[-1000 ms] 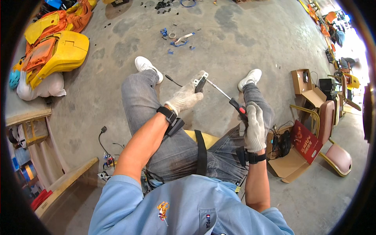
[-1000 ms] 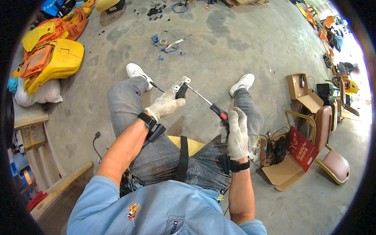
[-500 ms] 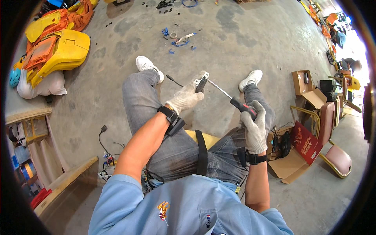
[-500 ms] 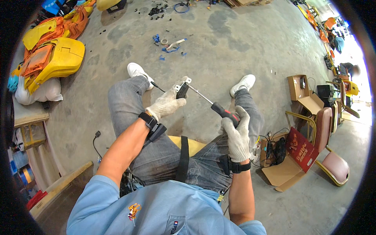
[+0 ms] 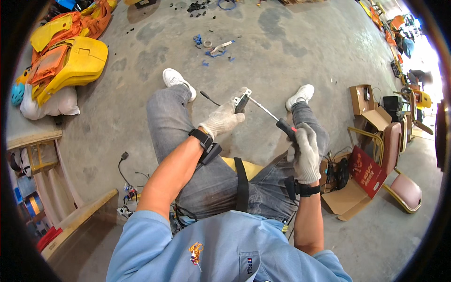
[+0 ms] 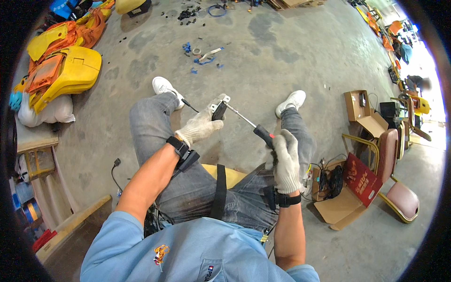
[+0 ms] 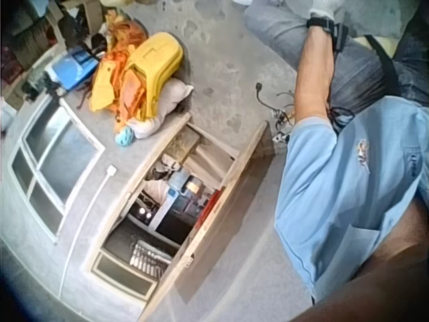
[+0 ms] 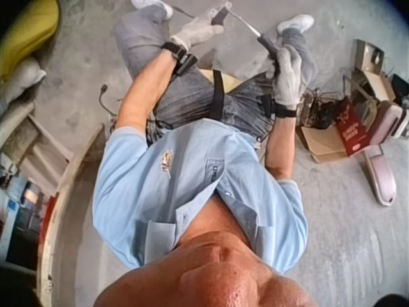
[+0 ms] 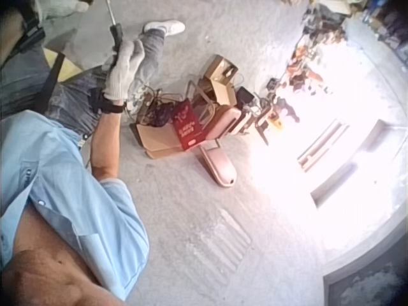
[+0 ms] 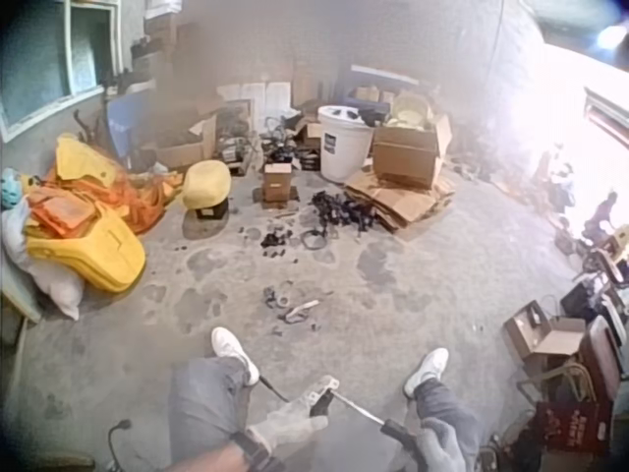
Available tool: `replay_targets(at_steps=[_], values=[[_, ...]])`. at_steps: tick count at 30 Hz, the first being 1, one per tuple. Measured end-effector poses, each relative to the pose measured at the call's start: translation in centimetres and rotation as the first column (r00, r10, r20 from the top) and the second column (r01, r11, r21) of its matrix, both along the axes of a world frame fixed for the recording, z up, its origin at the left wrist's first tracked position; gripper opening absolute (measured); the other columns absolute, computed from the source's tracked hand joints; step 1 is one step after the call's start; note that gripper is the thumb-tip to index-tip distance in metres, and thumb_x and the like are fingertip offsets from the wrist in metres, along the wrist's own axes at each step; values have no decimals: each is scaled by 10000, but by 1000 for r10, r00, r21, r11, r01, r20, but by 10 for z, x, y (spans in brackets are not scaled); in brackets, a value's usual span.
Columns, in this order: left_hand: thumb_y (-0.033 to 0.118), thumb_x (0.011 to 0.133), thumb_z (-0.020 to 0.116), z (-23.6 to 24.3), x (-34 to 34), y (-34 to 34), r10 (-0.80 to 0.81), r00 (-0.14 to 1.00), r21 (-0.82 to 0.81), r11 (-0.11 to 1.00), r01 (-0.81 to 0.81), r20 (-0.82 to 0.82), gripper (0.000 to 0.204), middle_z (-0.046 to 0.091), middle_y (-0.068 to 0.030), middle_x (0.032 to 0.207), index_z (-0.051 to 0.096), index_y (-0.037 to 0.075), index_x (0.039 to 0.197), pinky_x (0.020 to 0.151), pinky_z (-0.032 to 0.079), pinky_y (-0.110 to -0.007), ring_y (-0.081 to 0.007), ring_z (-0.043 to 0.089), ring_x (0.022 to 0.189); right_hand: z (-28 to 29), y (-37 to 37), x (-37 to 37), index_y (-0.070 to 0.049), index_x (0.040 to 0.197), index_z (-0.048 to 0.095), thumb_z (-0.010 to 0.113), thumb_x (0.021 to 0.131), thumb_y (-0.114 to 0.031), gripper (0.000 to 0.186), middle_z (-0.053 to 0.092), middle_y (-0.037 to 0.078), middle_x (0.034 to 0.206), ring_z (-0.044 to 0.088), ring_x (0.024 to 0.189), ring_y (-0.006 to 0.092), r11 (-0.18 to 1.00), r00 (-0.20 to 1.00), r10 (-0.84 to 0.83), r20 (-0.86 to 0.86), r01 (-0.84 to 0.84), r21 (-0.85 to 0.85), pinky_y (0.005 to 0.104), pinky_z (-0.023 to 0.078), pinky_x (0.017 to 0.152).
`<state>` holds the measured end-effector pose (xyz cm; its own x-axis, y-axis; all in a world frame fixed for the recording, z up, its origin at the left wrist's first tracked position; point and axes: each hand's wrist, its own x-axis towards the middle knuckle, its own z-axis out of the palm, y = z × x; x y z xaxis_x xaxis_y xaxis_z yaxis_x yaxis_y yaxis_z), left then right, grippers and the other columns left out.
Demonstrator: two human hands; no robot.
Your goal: The recorder uses a screwdriver to disassemble or adjust a mechanical component while seated in a workshop.
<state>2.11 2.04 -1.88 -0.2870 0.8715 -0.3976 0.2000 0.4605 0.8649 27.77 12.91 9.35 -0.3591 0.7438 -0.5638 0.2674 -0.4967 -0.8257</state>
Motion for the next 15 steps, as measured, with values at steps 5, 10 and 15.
replay_targets(at_steps=[5, 10, 15], values=[[226, 876, 626, 16, -1, 3, -6, 999, -58, 998, 9, 50, 919, 679, -132, 1222, 230, 229, 1705, 1050, 484, -403, -337, 654, 1160, -19, -3, 3, 5, 1430, 503, 650, 1059, -285, 493, 634, 85, 991, 570, 662, 95, 918, 999, 19, 31, -30, 395, 252, 457, 531], [176, 899, 652, 5, 0, 0, 14, 998, 24, 1000, -16, 62, 898, 637, -45, 1161, 252, 205, 1702, 1045, 466, -354, -228, 604, 1099, -4, -1, 0, 0, 1484, 428, 684, 1016, -169, 560, 613, 76, 1063, 608, 800, 122, 999, 1000, -8, 6, 8, -51, 260, 509, 620], [181, 895, 650, 1, -1, 2, -1, 997, 17, 1000, 0, 76, 914, 639, -58, 1172, 236, 218, 1709, 1041, 466, -352, -234, 606, 1100, -14, -4, 5, 3, 1501, 391, 681, 1014, -159, 590, 609, 71, 1065, 605, 797, 123, 985, 1000, 17, 1, -17, 174, 265, 517, 642]])
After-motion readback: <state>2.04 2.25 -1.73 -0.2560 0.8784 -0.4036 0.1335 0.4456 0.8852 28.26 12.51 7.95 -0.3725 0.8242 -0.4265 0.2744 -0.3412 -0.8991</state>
